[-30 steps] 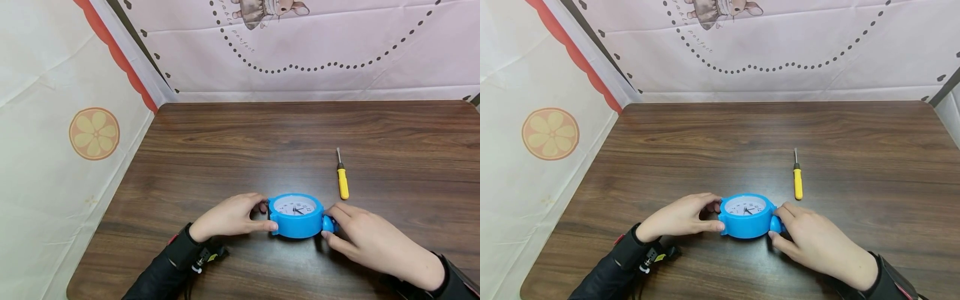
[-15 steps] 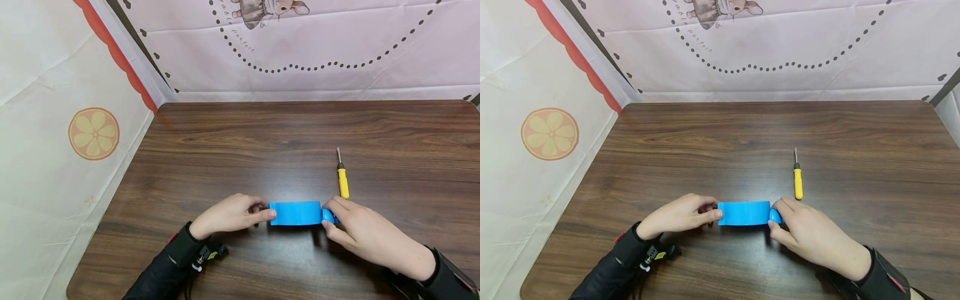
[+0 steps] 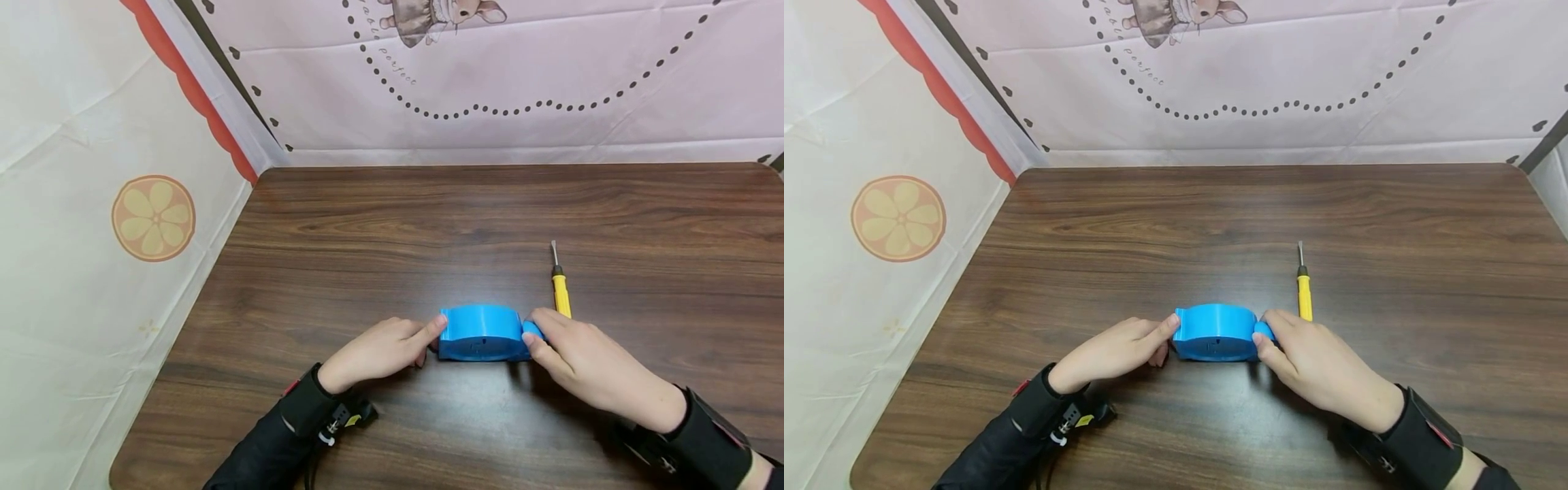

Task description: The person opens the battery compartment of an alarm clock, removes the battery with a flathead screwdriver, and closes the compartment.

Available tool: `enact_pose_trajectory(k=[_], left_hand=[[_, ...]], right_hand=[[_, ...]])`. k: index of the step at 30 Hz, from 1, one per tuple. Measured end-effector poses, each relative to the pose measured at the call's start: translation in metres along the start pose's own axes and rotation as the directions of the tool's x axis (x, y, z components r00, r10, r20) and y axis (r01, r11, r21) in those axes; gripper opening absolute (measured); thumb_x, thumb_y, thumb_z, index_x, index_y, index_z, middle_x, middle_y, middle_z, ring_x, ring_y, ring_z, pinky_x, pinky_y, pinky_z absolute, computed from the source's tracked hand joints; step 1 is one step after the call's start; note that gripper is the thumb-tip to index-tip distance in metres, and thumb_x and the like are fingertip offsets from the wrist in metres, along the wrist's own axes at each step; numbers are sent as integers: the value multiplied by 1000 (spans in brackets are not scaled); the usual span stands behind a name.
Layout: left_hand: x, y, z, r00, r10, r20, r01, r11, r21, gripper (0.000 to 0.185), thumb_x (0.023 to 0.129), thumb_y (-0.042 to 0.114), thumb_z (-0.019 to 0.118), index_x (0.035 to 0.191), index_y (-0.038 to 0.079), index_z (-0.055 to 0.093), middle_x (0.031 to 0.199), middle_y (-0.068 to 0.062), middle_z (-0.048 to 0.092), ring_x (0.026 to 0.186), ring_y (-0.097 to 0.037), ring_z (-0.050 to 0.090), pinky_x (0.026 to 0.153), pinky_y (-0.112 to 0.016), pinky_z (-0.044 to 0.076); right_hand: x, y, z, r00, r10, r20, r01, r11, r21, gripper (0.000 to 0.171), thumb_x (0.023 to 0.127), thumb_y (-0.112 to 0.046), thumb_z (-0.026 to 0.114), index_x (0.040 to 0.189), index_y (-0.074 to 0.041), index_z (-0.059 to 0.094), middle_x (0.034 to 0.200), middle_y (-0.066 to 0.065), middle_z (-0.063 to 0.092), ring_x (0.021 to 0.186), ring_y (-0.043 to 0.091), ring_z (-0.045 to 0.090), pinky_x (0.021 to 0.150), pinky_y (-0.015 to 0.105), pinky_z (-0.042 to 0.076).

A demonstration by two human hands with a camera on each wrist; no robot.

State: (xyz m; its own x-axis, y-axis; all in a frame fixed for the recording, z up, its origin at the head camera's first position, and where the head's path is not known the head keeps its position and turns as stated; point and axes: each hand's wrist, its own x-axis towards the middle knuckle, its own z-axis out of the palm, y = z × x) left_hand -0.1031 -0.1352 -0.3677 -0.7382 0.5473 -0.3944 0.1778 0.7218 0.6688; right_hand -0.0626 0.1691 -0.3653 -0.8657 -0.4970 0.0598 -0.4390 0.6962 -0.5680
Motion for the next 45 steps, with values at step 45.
enact_pose_trajectory(k=[45], left_hand=[[6,-3,11,996,72,-45,-66,989,131,57,110,51,23,79,21,61,64,9,47,59,-8,43,64,-28,40]], right_hand=[[25,29,6,981,166,102,-183,965,189,46,112,-37,32,77,-13,48,66,-5,31,56,10,35,59,28,35]])
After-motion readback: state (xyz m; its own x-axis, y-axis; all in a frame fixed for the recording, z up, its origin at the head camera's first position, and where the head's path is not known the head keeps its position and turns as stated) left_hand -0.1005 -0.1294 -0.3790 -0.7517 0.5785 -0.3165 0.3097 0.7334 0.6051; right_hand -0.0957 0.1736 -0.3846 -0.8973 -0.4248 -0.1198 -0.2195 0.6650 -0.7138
